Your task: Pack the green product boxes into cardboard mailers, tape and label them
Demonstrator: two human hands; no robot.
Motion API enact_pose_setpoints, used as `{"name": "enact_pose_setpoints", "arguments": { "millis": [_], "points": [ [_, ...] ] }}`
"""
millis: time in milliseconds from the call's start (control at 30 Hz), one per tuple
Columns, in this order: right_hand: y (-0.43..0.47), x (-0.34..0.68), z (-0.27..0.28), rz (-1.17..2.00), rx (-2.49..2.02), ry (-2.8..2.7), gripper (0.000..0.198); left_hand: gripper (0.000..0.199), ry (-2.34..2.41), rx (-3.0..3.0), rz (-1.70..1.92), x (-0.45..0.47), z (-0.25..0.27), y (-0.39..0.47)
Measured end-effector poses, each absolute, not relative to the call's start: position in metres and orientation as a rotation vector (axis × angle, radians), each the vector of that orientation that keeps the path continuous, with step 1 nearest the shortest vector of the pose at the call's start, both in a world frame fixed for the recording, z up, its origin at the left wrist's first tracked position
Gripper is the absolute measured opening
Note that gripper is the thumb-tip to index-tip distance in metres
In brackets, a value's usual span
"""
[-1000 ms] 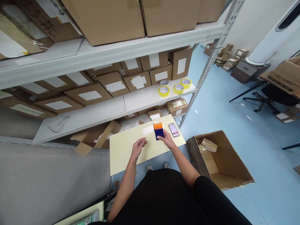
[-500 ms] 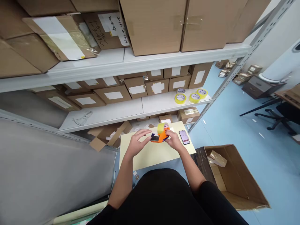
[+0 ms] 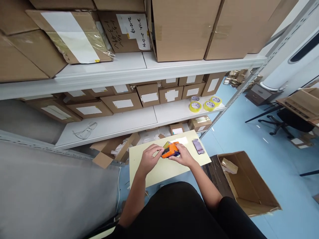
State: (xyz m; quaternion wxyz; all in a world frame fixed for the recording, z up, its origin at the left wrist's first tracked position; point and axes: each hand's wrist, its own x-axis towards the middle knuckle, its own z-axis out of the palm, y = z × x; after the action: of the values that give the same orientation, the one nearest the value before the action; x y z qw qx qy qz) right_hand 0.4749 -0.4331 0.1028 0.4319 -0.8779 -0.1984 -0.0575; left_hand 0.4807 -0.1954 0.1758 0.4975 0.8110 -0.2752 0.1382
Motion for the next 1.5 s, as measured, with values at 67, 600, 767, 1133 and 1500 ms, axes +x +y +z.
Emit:
{"name": "enact_pose_setpoints", "arguments": {
  "millis": [67,600,767,1133,1500],
  "points": [
    [-0.431,0.474,0.097,-0.140,-2.166,-0.463,0.054,0.018,-0.682,1.955,0.341,0.482,0.173,-0.194],
    [-0.484,0.532,0.091,-0.096,-2.019,-0.405,0.049,0.019,-0.493,2.103,0.843,0.522,0.211,-0.252],
    [-0.504,0.539,0.075,0.002,-1.927,-0.303,0.051,0.018,-0.602,2.205,0.762,0.541,0.240,-0.257],
    [-0.520,0.583,0.076,0.038,-1.823,-0.394,0.050,0.039,-0.353,2.295,1.112,0.530,0.202,-0.314],
    [-0.523,0.603,0.082,-0.020,-1.724,-0.178,0.040,0.058,-0.642,2.573,0.933,0.512,0.191,-0.353]
  ]
}}
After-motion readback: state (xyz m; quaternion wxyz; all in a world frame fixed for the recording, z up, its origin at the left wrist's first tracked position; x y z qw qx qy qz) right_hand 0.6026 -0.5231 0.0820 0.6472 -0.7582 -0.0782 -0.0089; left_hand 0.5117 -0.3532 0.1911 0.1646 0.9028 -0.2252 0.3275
